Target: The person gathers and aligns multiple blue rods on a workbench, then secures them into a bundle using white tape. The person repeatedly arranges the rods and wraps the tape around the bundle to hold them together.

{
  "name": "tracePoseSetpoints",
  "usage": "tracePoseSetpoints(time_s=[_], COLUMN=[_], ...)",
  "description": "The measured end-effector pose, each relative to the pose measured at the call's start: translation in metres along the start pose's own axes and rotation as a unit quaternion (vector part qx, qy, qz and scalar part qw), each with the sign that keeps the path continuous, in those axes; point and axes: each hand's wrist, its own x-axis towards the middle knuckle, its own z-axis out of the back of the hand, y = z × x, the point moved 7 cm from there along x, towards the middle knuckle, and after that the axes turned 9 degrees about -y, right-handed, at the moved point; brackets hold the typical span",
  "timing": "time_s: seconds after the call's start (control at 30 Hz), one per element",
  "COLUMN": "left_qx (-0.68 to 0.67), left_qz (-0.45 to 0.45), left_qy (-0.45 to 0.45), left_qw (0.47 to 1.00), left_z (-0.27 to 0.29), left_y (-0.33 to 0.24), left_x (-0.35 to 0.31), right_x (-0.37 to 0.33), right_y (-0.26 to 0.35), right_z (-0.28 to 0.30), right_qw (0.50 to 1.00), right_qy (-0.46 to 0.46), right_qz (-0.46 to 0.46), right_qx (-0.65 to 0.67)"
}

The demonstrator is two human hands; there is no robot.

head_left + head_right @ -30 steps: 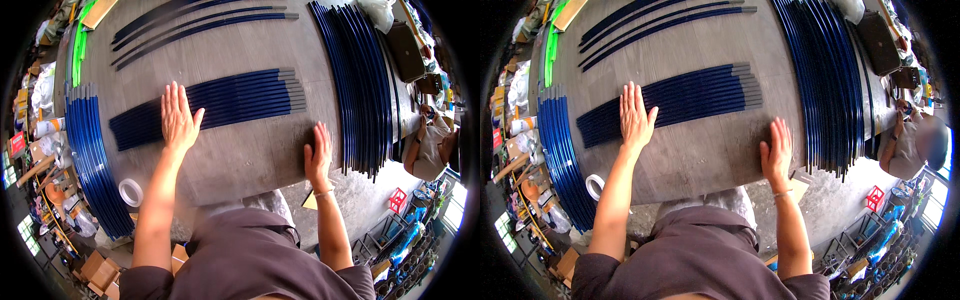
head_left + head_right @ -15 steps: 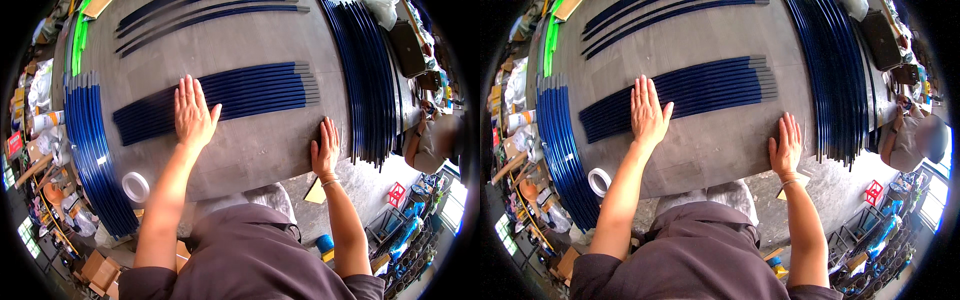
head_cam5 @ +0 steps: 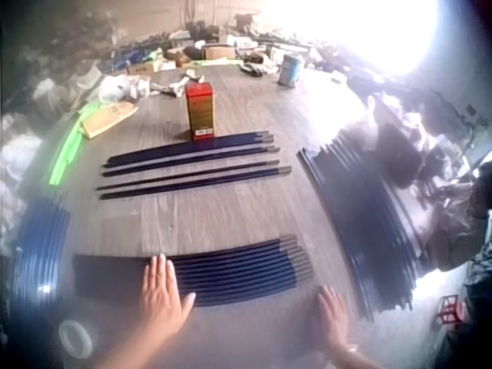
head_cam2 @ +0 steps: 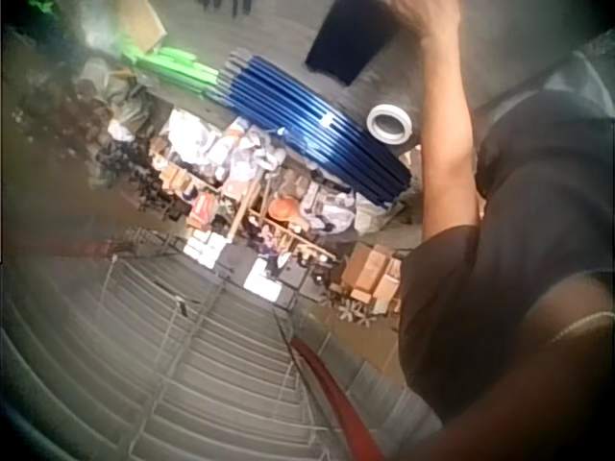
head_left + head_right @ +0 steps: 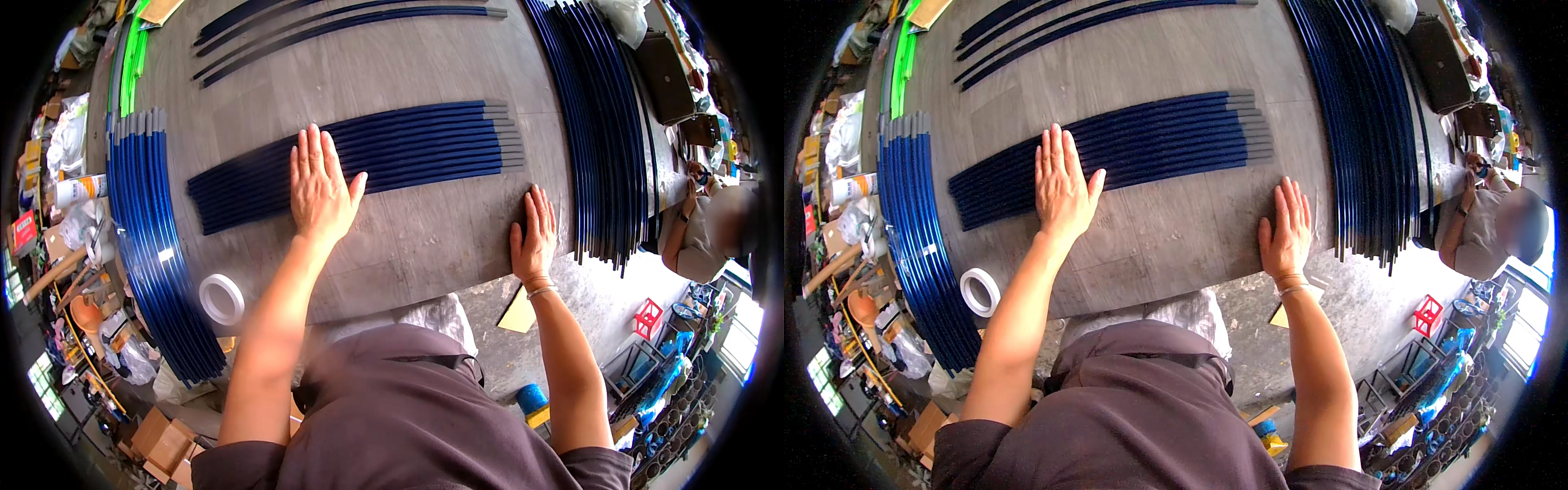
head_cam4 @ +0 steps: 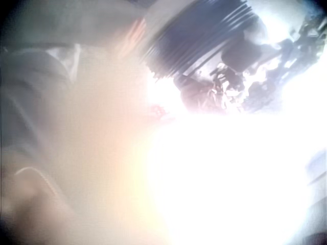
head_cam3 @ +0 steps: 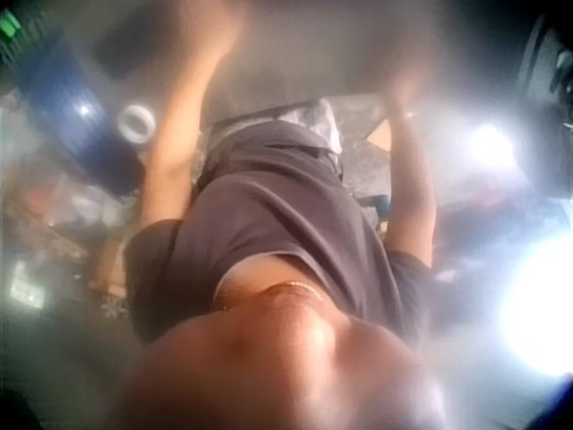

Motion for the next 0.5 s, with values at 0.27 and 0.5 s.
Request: tracePoseSetpoints(time_s=[0.27, 0.5], left_qx=[0.007, 0.017], left_qz=[-0.005, -0.007], left_qy=[-0.007, -0.014], left_qw=[1.0, 1.0], left_z=[0.0, -0.003], left_y=[0.002, 0.006], left_x=[0.007, 0.015], right_x=[0.0, 0.001], right_y=[0.0, 0.0], right_z=[-0.001, -0.001], right_qw=[1.0, 1.0], right_qy=[0.009, 0.013], right_qz=[0.001, -0.001], right_qx=[-0.005, -0.009])
